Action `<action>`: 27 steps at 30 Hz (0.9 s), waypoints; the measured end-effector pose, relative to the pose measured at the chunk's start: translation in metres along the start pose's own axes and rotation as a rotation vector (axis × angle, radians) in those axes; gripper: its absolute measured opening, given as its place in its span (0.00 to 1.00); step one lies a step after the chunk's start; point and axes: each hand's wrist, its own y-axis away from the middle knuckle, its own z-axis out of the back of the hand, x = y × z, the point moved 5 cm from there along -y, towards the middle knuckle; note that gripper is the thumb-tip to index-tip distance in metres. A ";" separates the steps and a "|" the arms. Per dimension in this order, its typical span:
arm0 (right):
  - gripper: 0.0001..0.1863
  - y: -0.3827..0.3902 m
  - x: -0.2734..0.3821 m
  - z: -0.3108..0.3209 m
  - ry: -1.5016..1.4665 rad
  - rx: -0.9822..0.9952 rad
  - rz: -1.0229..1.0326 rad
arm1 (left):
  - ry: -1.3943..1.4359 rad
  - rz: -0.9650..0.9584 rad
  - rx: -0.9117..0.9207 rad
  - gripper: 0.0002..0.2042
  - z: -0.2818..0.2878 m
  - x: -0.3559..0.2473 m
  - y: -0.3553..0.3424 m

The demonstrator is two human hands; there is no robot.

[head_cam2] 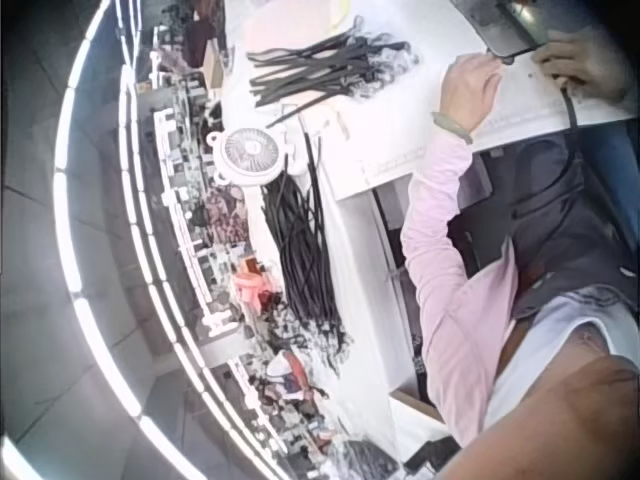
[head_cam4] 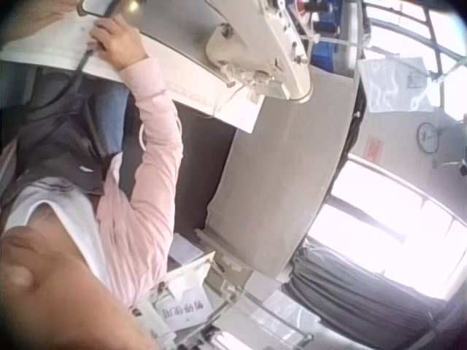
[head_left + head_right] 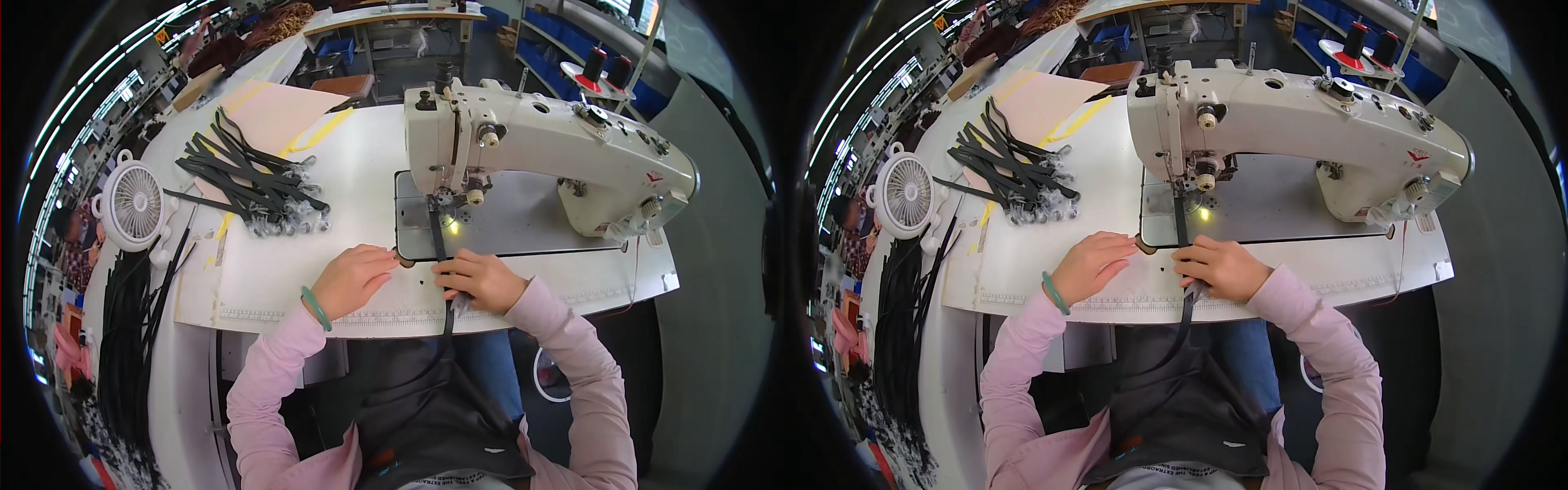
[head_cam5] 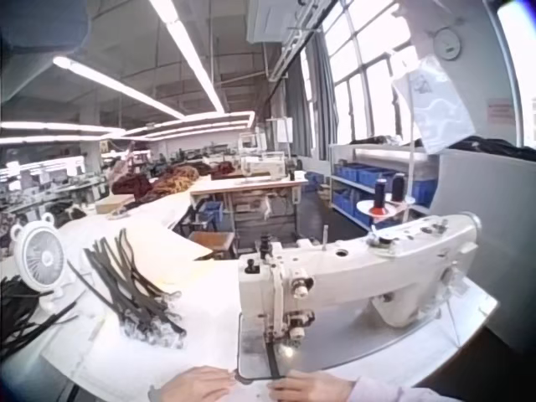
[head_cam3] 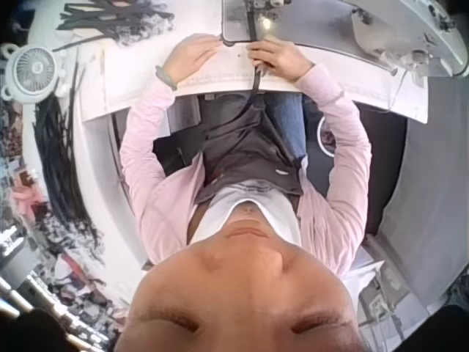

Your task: The person operates an industrial sewing machine to stitch long black straps. They feed the straps through the machine one at a time, guiding them with both hands, and then place the finished pieces onto a pile on the table.

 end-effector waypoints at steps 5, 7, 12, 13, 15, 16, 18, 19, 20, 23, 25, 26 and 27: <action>0.13 0.001 0.003 0.001 -0.003 -0.034 0.047 | -0.077 0.026 -0.032 0.11 -0.046 0.003 -0.052; 0.13 0.001 0.004 0.001 -0.010 -0.017 0.043 | -0.108 0.030 -0.052 0.11 -0.049 0.007 -0.060; 0.12 0.001 0.006 0.000 0.011 -0.023 0.062 | -0.016 0.006 -0.142 0.11 -0.056 0.022 -0.058; 0.12 0.001 0.006 0.001 0.010 -0.021 0.061 | -0.007 -0.008 -0.148 0.12 -0.055 0.023 -0.058; 0.12 0.001 0.005 0.001 0.003 -0.021 0.057 | 0.001 -0.022 -0.146 0.13 -0.056 0.022 -0.057; 0.12 0.001 0.005 0.000 0.000 -0.022 0.057 | -0.001 -0.023 -0.140 0.14 -0.056 0.022 -0.057; 0.12 0.001 0.004 0.000 -0.003 -0.024 0.058 | -0.011 -0.021 -0.128 0.16 -0.058 0.022 -0.057; 0.12 0.001 0.004 0.000 -0.002 -0.024 0.060 | -0.019 -0.018 -0.122 0.16 -0.059 0.023 -0.057; 0.12 0.001 0.004 0.000 -0.001 -0.025 0.062 | -0.028 -0.014 -0.115 0.17 -0.060 0.023 -0.057; 0.12 0.001 0.004 0.000 -0.004 -0.034 0.070 | -0.018 -0.003 -0.096 0.18 -0.060 0.022 -0.057; 0.12 0.001 0.005 0.000 -0.002 -0.014 0.066 | -0.020 -0.006 -0.088 0.19 -0.061 0.022 -0.057; 0.12 0.000 0.005 0.000 -0.001 -0.004 0.064 | -0.022 -0.008 -0.083 0.19 -0.061 0.022 -0.056; 0.12 0.000 0.005 0.000 -0.005 -0.005 0.065 | -0.022 -0.005 -0.080 0.19 -0.060 0.022 -0.056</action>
